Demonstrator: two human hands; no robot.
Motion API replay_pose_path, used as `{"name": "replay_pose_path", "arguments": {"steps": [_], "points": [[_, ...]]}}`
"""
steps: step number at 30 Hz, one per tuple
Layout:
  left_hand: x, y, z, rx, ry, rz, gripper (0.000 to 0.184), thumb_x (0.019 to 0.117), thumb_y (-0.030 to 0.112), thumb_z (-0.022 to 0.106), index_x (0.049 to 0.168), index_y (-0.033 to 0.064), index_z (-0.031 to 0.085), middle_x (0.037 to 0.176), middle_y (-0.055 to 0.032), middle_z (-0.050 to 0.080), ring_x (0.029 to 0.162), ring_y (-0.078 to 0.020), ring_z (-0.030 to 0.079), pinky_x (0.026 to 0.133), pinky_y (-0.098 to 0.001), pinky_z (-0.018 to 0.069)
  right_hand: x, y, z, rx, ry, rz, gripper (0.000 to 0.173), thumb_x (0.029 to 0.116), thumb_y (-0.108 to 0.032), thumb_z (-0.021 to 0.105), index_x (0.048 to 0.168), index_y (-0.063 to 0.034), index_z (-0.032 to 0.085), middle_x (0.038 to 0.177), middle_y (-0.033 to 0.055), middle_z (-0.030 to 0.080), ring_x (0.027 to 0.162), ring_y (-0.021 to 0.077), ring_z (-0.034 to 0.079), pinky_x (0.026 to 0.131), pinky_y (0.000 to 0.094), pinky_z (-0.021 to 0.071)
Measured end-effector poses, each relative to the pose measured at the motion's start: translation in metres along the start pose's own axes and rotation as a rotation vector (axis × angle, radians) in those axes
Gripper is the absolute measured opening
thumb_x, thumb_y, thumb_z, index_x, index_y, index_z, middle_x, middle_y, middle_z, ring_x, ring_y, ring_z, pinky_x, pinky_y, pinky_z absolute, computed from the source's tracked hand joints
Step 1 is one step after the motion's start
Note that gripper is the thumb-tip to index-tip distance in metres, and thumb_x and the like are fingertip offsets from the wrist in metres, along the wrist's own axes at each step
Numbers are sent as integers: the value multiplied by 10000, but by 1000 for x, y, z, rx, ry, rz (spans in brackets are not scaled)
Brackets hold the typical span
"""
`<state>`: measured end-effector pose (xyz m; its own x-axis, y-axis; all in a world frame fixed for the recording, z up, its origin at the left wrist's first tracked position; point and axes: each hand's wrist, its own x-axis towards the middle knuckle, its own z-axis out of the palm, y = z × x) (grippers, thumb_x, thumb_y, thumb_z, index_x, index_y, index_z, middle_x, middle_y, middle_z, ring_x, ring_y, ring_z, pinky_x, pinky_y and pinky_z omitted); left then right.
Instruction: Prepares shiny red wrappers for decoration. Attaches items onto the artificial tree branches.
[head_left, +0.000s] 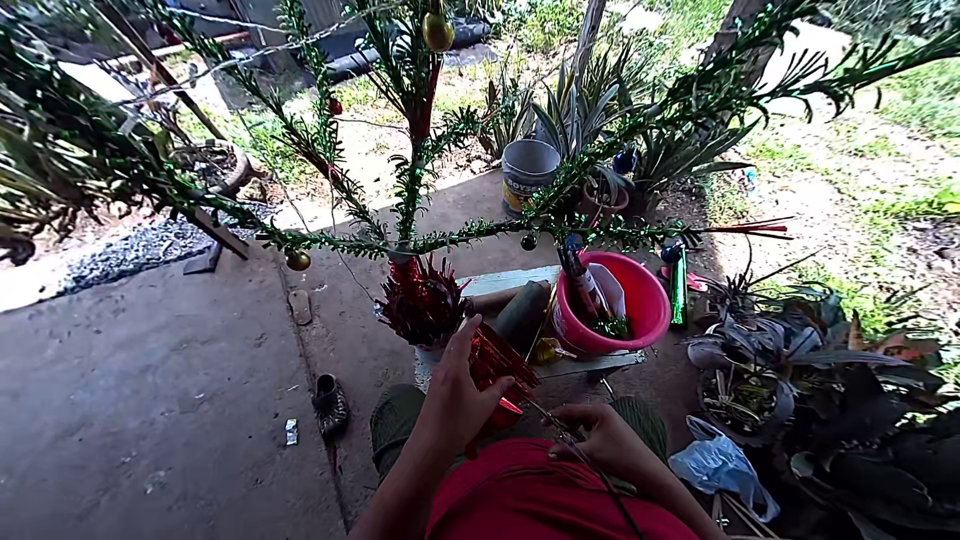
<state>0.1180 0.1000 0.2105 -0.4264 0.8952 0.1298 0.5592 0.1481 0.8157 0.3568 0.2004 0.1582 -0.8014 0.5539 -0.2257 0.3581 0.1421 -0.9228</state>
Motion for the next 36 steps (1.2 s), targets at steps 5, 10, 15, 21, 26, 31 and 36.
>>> {"name": "replay_pose_path", "arguments": {"steps": [5,10,15,21,26,31,36], "points": [[-2,-1,-2,2,-21,14,838,874,260,792,1566,59,364,1512,-163,501,1298,-191,575,1070,-349,484,0,0,-2,-11,-20,7,485,742,-416,897,1120,-136,776,759,-108,647,623,-69,502,592,130,430],[-3,0,-3,6,-44,10,821,886,262,779,1562,54,364,1501,-159,512,1283,-181,584,1069,-340,482,0,-4,-2,0,-28,17,463,744,-407,897,1097,-132,778,732,-117,632,604,-71,493,583,128,427],[-5,0,-5,4,-65,16,798,888,239,768,1555,46,375,1499,-161,512,1241,-177,612,1032,-329,510,0,-3,-2,43,-52,26,465,749,-412,893,1100,-131,776,703,-123,618,583,-68,490,565,132,427],[-6,3,-4,10,-85,55,792,896,229,758,1559,38,369,1504,-156,511,1264,-173,599,1050,-324,498,-1,-5,-3,46,-75,14,464,753,-423,885,1107,-142,776,687,-141,585,576,-76,465,558,127,408],[-6,3,-8,-15,-120,65,823,882,228,774,1567,49,354,1520,-146,494,1288,-159,580,1067,-316,487,-2,-2,-3,88,-88,12,458,751,-419,887,1085,-125,779,679,-141,599,571,-80,474,553,129,415],[-5,2,-9,-17,-140,94,828,869,218,785,1559,35,365,1503,-161,507,1320,-176,559,1098,-327,463,-1,-1,-2,144,-118,-3,492,746,-439,886,1115,-132,777,690,-148,614,576,-84,489,559,127,430],[-4,1,-9,-24,-149,100,827,875,211,784,1564,41,360,1509,-159,502,1323,-167,553,1097,-316,459,0,-1,-1,172,-128,3,484,745,-449,887,1095,-132,776,679,-150,611,571,-82,493,557,127,432]]}}
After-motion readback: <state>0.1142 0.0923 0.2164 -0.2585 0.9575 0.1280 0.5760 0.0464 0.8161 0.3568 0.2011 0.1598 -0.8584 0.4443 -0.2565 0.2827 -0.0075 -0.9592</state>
